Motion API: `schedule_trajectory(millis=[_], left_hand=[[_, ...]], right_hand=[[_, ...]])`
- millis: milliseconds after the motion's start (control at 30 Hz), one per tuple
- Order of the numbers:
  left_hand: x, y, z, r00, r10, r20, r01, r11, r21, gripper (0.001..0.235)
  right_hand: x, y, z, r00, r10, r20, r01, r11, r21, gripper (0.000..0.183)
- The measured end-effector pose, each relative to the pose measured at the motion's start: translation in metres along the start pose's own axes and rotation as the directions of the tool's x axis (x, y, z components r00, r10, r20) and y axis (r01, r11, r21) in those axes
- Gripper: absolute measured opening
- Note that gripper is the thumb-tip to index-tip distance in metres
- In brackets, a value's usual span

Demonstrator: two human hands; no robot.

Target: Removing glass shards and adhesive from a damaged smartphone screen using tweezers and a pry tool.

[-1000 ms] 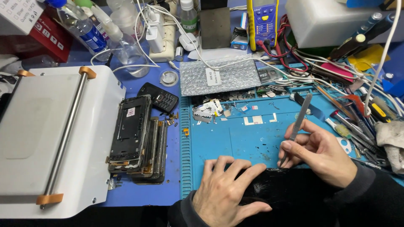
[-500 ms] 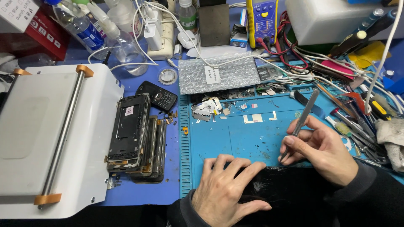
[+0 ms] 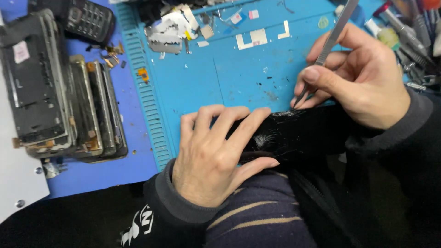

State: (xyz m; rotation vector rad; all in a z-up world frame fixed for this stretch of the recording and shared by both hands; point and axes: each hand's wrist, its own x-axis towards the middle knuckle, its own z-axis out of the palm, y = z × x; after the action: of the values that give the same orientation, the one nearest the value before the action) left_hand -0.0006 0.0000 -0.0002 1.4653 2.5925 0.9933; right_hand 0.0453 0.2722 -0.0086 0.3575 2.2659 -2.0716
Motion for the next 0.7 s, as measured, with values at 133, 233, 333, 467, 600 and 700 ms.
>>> schedule_trajectory(millis=[133,233,333,467,600,700], left_hand=[[0.001,-0.001,-0.001,1.0,-0.005,0.022,0.005,1.0,0.005,0.071],[0.0,-0.001,0.0,1.0,-0.009,0.028,0.008,1.0,0.015,0.07],[0.0,-0.001,0.0,1.0,-0.011,0.029,0.01,1.0,0.013,0.07],[-0.001,-0.001,0.001,0.999,-0.008,0.031,0.008,1.0,0.019,0.07],[-0.001,-0.001,0.002,1.0,-0.01,0.024,0.01,1.0,0.011,0.07],[-0.001,0.0,0.001,1.0,-0.011,0.021,0.011,1.0,0.01,0.069]], right_hand=[[0.0,-0.006,0.002,1.0,-0.028,0.012,0.029,0.996,-0.088,0.022],[-0.001,-0.009,0.005,1.0,-0.02,-0.019,0.017,0.991,-0.132,0.02],[0.0,-0.008,0.006,0.999,-0.037,-0.026,0.034,0.991,-0.128,0.021],[0.001,-0.009,0.008,0.999,-0.04,-0.028,0.037,0.994,-0.099,0.02],[0.003,-0.012,0.009,0.999,-0.04,-0.019,0.037,0.991,-0.13,0.016],[0.005,-0.013,0.01,0.999,-0.031,-0.017,0.028,0.989,-0.147,0.015]])
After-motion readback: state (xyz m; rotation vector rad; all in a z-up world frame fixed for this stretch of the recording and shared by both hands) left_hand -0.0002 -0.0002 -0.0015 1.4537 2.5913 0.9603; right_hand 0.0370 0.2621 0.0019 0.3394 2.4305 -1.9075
